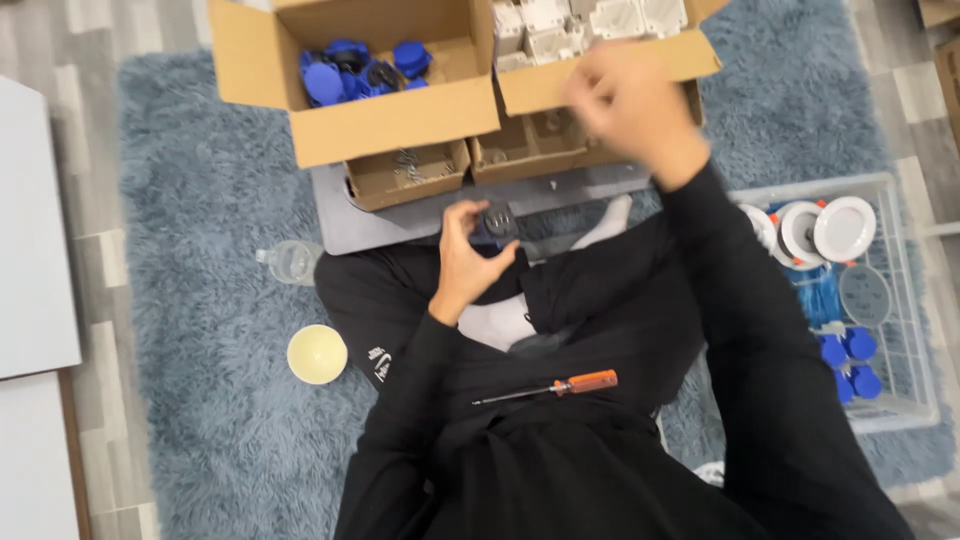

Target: Assembling and inspecting small plastic hardware components using a screwdriver.

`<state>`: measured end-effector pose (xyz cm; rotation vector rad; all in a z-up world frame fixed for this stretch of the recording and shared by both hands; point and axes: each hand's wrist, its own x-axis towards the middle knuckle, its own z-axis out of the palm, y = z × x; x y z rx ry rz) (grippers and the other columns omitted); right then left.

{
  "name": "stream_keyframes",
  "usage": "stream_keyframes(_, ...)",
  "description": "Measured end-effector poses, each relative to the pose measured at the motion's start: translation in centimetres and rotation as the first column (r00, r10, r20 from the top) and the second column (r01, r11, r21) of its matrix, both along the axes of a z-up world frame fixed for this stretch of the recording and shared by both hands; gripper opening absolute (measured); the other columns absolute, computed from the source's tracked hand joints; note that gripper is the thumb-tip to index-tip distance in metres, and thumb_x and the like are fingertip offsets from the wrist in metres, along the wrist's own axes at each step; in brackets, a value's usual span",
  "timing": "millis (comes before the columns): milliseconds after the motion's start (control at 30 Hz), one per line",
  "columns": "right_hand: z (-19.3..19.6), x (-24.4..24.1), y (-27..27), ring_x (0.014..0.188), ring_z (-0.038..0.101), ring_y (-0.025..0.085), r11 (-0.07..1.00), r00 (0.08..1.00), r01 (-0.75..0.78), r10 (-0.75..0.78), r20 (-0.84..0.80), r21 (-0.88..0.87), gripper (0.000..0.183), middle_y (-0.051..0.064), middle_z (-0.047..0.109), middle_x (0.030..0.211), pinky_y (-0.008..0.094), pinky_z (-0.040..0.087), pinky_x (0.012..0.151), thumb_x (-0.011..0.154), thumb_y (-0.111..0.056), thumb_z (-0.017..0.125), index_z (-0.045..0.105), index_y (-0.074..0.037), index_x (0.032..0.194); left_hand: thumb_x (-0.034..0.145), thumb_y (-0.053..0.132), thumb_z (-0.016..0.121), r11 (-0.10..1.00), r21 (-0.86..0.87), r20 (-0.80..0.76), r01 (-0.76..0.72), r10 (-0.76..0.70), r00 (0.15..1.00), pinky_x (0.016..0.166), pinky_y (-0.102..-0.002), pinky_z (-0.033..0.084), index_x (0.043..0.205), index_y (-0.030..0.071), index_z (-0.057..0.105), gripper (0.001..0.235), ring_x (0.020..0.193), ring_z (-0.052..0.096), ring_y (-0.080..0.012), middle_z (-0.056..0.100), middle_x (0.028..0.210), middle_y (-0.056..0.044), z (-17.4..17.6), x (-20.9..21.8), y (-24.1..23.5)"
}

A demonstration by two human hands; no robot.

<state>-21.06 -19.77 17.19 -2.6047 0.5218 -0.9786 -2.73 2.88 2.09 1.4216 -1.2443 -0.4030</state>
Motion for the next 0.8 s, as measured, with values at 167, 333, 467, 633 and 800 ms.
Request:
stream_keyframes(167,-7.0,0.1,-13.7,0.080,0.071,0.042,0.831,0.736,0.455,-0.554,-0.389,-0.322,0.068,0.024,0.071,0.105,0.050,0.060,0.073,0.107,-0.066,0.086,0.085,-0.001,0.088,0.075,0.004,0.091,0.992,0.050,-0.324,0.117,-0.094,0.941,0.113,-0.051,0.058,0.142,0.000,0.042,0.084,0.126,0.068,-0.0367,0.058,0.139,-0.024,-2.1,0.4,3.0)
stream_keyframes(333,-9.5,1.7,-15.8,0.080,0.071,0.043,0.826,0.729,0.480,-0.562,-0.389,-0.294,0.036,0.021,0.075,0.099,0.050,0.060,0.072,0.094,-0.043,0.081,0.086,-0.010,0.083,0.075,-0.003,0.091,0.995,-0.006,-0.433,0.104,-0.096,0.896,0.115,-0.043,0.054,0.143,0.002,0.046,0.082,0.130,0.066,-0.0311,0.060,0.141,-0.017,-1.3,0.8,5.1)
stream_keyframes(467,-9.9,1.0,-16.4,0.086,0.066,0.033,0.919,0.886,0.368,-0.392,-0.246,-0.141,0.019,0.015,0.064,0.106,0.045,0.058,0.076,0.101,-0.028,0.083,0.086,-0.010,0.098,0.075,-0.009,0.087,0.993,-0.059,-0.499,0.097,-0.114,0.859,0.118,-0.041,0.053,0.141,0.002,0.045,0.079,0.132,0.065,-0.0300,0.060,0.144,-0.018,-1.4,1.7,6.1)
stream_keyframes(633,-2.0,-1.1,-7.8,0.138,0.054,0.039,0.948,0.990,0.069,-0.104,0.098,0.311,0.018,0.022,0.052,0.151,0.051,0.050,0.115,0.113,-0.017,0.074,0.071,0.001,0.114,0.075,-0.010,0.087,0.996,-0.013,-0.527,0.084,-0.079,0.846,0.117,-0.039,0.053,0.141,0.000,0.050,0.077,0.128,0.067,-0.0282,0.064,0.141,-0.019,-1.0,2.4,6.6)
stream_keyframes(800,-1.6,-2.9,0.4,0.127,0.071,0.033,0.477,0.891,-0.306,-0.162,0.425,0.824,0.013,0.012,0.057,0.145,0.050,0.068,0.097,0.122,-0.015,0.048,0.048,-0.008,0.134,0.067,-0.006,0.103,0.999,0.052,-0.627,0.004,0.029,0.778,0.107,-0.029,0.058,0.143,0.000,0.059,0.088,0.127,0.070,-0.0197,0.072,0.137,-0.014,-0.8,2.3,5.9)
